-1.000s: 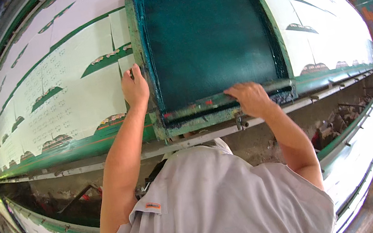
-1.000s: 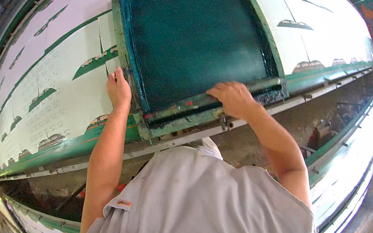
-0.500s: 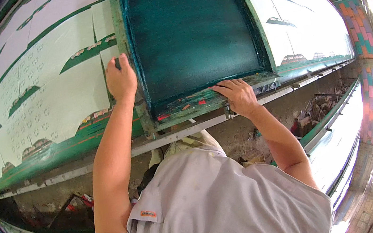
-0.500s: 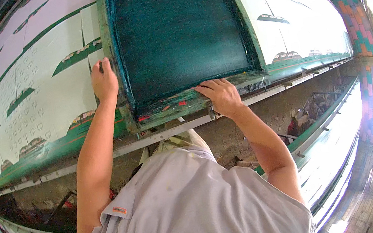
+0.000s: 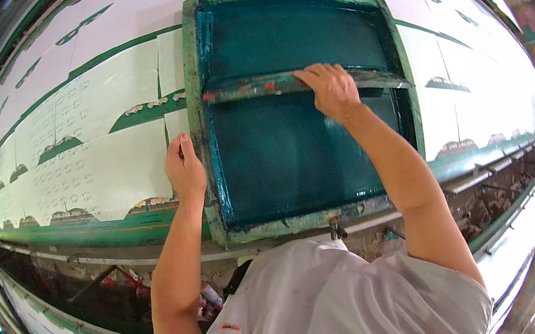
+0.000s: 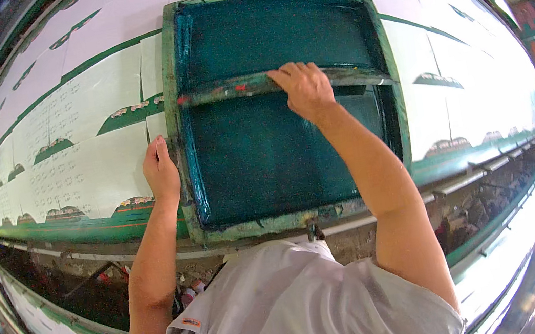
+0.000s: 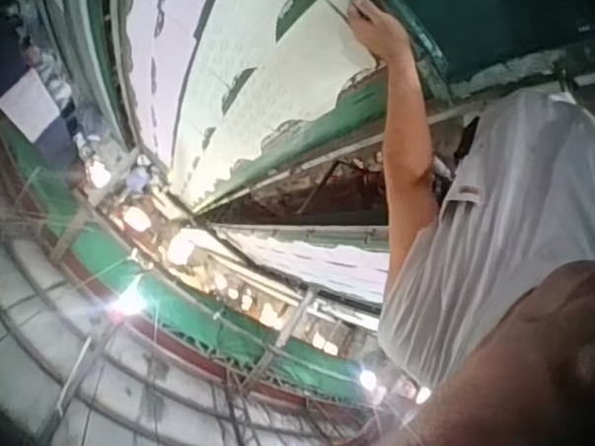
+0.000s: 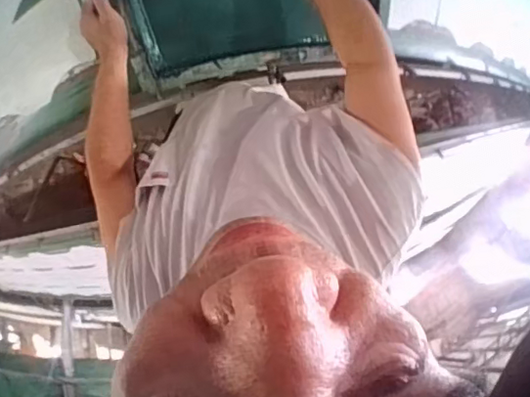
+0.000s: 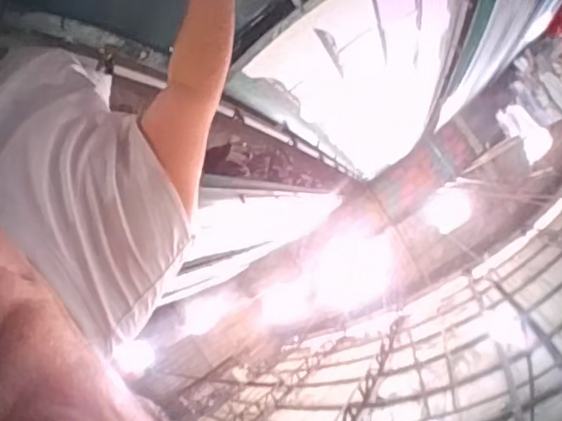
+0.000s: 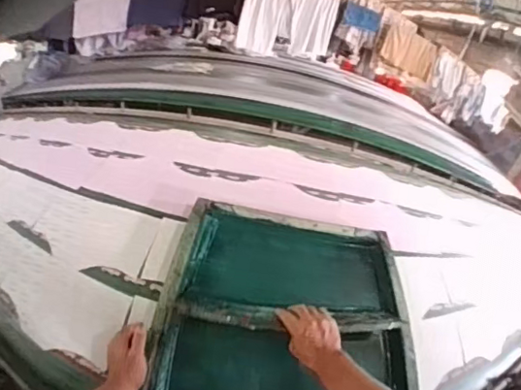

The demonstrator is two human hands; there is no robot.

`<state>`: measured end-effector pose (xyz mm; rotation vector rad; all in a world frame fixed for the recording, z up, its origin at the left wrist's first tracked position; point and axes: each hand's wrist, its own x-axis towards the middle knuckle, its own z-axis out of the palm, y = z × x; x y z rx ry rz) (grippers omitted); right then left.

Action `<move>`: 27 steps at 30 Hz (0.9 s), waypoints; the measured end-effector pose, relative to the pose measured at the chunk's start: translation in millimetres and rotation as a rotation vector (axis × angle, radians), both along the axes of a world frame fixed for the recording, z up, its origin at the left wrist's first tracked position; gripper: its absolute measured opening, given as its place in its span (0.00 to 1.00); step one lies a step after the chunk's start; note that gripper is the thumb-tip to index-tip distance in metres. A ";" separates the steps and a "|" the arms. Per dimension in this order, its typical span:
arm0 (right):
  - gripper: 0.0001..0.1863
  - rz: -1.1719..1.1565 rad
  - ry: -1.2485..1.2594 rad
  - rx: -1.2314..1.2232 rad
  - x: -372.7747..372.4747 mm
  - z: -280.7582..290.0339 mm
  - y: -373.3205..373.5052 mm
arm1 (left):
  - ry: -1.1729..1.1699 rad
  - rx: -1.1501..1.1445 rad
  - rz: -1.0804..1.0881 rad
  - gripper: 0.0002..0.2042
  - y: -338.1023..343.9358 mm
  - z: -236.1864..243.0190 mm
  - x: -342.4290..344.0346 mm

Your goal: The person repeatedly positions a green screen-printing frame over printed sheets on a long table and pulls a squeegee across the screen to apply ink. The person then lifts the frame, moves to the next sheet, and repeats the process. A cloth is briefly handled at the end.

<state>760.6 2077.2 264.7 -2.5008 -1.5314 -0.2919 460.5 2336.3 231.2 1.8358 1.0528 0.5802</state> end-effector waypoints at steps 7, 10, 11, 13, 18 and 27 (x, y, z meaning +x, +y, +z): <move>0.25 -0.062 -0.034 -0.013 136.3 0.5 82.9 | 0.076 0.103 0.105 0.21 -3.1 1.6 -0.3; 0.26 -0.091 0.020 -0.070 165.6 11.5 101.8 | 0.081 0.089 0.152 0.20 -5.7 3.2 0.5; 0.26 -0.103 0.043 -0.091 172.9 15.2 105.6 | 0.081 0.085 0.162 0.20 -6.1 3.7 0.8; 0.26 -0.121 0.068 -0.114 185.5 21.1 109.5 | 0.125 0.111 0.170 0.20 -6.3 4.6 0.8; 0.28 -0.102 0.014 -0.011 203.7 14.0 110.9 | 0.113 0.096 0.177 0.19 -7.9 5.8 0.6; 0.28 -0.017 0.055 -0.170 235.2 16.6 110.5 | 0.104 0.108 0.201 0.21 -12.5 16.4 8.8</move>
